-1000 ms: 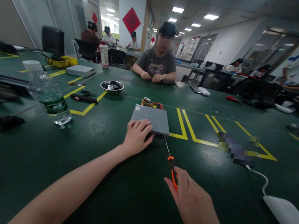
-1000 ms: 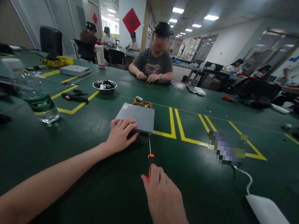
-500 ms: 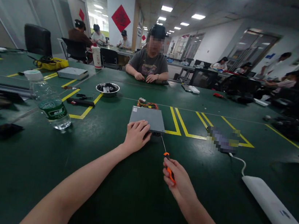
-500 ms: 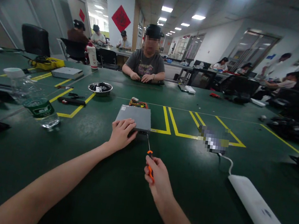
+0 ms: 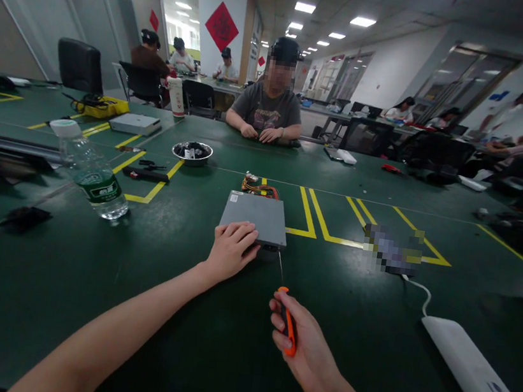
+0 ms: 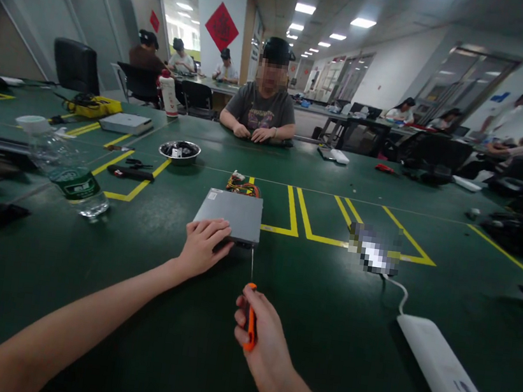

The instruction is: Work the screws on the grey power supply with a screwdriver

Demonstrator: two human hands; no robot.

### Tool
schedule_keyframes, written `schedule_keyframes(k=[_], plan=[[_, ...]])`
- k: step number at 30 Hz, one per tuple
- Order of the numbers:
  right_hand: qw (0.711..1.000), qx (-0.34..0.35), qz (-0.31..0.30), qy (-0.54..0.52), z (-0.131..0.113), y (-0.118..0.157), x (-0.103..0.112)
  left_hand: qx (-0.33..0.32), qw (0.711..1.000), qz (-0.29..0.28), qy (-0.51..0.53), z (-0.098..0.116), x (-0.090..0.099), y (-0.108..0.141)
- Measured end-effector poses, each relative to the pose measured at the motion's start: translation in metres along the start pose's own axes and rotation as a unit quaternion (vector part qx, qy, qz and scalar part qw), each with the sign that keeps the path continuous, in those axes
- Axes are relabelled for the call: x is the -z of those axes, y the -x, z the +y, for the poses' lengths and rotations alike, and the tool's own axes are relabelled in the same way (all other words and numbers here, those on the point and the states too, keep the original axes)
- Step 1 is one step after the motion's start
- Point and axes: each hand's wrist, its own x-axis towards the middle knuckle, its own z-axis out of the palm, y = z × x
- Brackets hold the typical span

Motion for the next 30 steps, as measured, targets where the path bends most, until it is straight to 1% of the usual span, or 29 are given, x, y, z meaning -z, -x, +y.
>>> schedule_keyframes(k=[3,7,9,16,19,21,23,26,30], plan=[[1.0,0.005,-0.001,-0.018,0.002,-0.001,0.007,0.008,1.0,0.012,0.002,0.0,-0.001,0.001],[0.996,-0.042,-0.015,-0.072,0.002,-0.005,0.009,0.004,1.0,0.023,0.0,0.0,-0.004,0.0],[0.995,-0.054,-0.017,-0.084,0.003,-0.007,0.008,0.001,1.0,0.027,-0.002,0.0,-0.005,0.0],[0.998,-0.006,0.011,-0.069,0.004,-0.003,0.0,-0.003,1.0,0.019,-0.001,-0.002,-0.006,-0.001],[0.997,-0.029,0.014,-0.075,0.002,-0.004,-0.002,-0.002,1.0,0.018,0.001,-0.002,-0.006,-0.002],[0.996,-0.056,0.017,-0.069,0.0,-0.007,-0.003,-0.004,1.0,0.019,0.0,-0.002,-0.007,-0.003],[0.996,-0.067,0.022,-0.057,-0.002,-0.011,-0.005,-0.003,1.0,0.019,0.0,-0.002,-0.009,-0.003],[0.997,-0.059,0.025,-0.046,-0.005,-0.014,-0.007,0.001,1.0,0.018,0.0,-0.002,-0.011,-0.004],[0.999,-0.017,0.016,-0.023,-0.01,-0.012,-0.006,-0.004,1.0,0.015,-0.006,-0.003,-0.011,-0.005]])
